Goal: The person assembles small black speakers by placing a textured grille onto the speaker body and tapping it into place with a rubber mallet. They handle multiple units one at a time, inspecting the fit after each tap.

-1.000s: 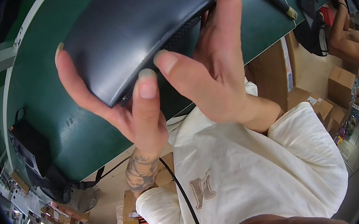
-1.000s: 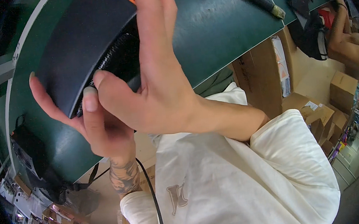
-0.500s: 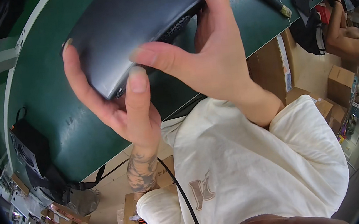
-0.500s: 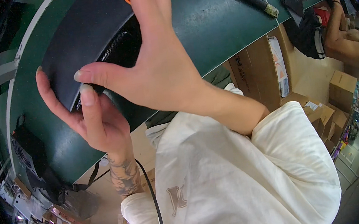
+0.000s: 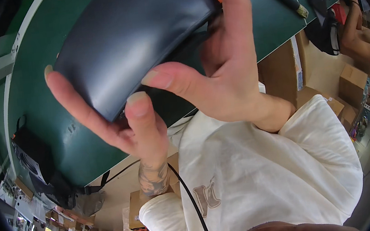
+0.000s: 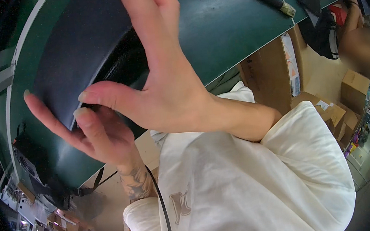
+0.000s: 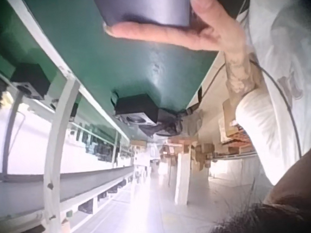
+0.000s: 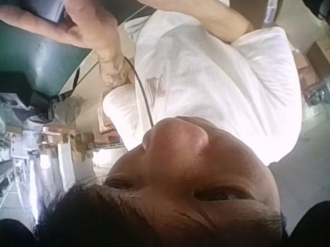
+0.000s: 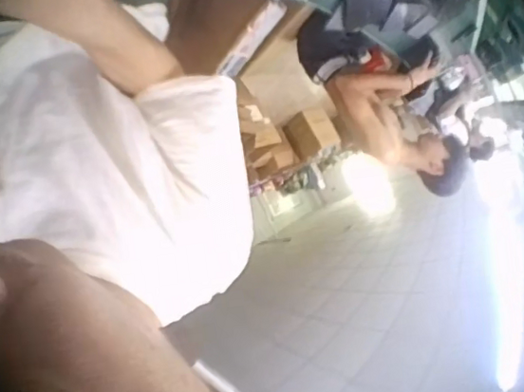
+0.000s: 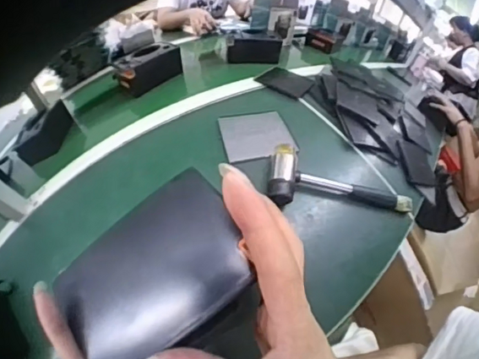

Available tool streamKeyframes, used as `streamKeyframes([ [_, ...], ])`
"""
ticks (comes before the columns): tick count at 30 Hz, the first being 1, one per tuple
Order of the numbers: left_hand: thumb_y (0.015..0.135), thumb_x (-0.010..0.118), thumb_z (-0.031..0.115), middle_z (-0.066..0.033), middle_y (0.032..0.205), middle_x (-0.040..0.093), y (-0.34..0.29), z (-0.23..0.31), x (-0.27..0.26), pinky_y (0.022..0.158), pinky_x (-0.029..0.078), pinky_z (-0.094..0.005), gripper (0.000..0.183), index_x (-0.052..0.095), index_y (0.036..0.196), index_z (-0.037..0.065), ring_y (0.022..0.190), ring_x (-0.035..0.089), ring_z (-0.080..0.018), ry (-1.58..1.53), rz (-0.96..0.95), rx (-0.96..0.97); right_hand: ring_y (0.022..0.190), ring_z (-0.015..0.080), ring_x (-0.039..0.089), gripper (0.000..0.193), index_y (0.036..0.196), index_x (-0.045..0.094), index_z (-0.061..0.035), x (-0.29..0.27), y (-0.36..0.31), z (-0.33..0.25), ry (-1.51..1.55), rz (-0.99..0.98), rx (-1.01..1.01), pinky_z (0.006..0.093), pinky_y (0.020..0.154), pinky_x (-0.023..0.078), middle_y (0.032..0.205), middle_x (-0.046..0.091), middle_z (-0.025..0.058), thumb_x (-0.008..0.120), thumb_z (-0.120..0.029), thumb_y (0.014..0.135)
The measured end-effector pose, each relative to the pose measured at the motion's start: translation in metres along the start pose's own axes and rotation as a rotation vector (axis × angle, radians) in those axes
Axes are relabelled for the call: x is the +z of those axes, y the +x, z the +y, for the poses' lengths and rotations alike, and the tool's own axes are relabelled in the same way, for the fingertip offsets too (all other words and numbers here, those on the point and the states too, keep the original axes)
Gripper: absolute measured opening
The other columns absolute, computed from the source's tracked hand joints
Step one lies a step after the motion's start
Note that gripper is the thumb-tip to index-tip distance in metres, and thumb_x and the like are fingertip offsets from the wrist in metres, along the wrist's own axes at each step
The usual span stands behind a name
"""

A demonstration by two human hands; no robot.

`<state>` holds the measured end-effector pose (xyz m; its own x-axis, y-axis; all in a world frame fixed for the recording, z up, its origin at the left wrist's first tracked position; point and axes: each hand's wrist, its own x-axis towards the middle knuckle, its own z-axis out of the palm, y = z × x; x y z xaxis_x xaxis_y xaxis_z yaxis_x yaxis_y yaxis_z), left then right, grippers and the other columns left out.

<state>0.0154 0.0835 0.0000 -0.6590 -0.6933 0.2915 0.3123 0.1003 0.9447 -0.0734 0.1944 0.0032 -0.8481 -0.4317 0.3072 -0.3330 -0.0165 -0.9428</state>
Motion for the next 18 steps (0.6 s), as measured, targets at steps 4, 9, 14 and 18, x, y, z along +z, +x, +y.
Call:
streamKeyframes([
  [4, 0.098, 0.068, 0.019, -0.0214, 0.158, 0.037, 0.002, 0.002, -0.004, 0.113, 0.041, -0.0418, 0.082, 0.021, 0.163, 0.004, 0.136, 0.050, -0.0320, 0.013, 0.002, -0.006, 0.131, 0.0302, 0.048, 0.112, 0.160, 0.028, -0.0029, 0.001, -0.001, -0.002, -0.011, 0.006, -0.014, 0.0393, 0.110, 0.039, 0.145, 0.042, 0.0222, 0.095, -0.027, 0.074],
  [9, 0.094, 0.077, 0.021, -0.0197, 0.152, 0.046, 0.009, -0.003, -0.018, 0.112, 0.044, -0.0405, 0.076, 0.037, 0.155, 0.001, 0.130, 0.055, -0.0295, 0.093, -0.003, 0.014, 0.130, 0.0294, 0.048, 0.115, 0.161, 0.026, -0.0025, 0.006, 0.005, 0.004, -0.037, 0.027, -0.055, 0.0391, 0.110, 0.040, 0.144, 0.043, 0.0217, 0.095, -0.027, 0.073],
  [14, 0.092, 0.080, 0.024, -0.0172, 0.148, 0.050, 0.011, -0.009, -0.024, 0.111, 0.045, -0.0379, 0.067, 0.048, 0.147, 0.000, 0.127, 0.057, -0.0257, 0.156, -0.029, 0.083, 0.129, 0.0286, 0.049, 0.118, 0.161, 0.024, -0.0020, -0.010, 0.026, 0.002, -0.060, -0.046, -0.075, 0.0389, 0.110, 0.040, 0.143, 0.044, 0.0211, 0.096, -0.027, 0.072],
  [18, 0.092, 0.080, 0.026, -0.0169, 0.148, 0.049, 0.013, -0.007, -0.028, 0.111, 0.045, -0.0377, 0.061, 0.054, 0.141, 0.000, 0.130, 0.055, -0.0249, 0.236, -0.058, 0.148, 0.133, 0.0264, 0.047, 0.118, 0.161, 0.026, -0.0009, -0.037, 0.051, 0.013, 0.040, -0.276, -0.056, 0.0371, 0.112, 0.038, 0.144, 0.046, 0.0177, 0.097, -0.026, 0.070],
])
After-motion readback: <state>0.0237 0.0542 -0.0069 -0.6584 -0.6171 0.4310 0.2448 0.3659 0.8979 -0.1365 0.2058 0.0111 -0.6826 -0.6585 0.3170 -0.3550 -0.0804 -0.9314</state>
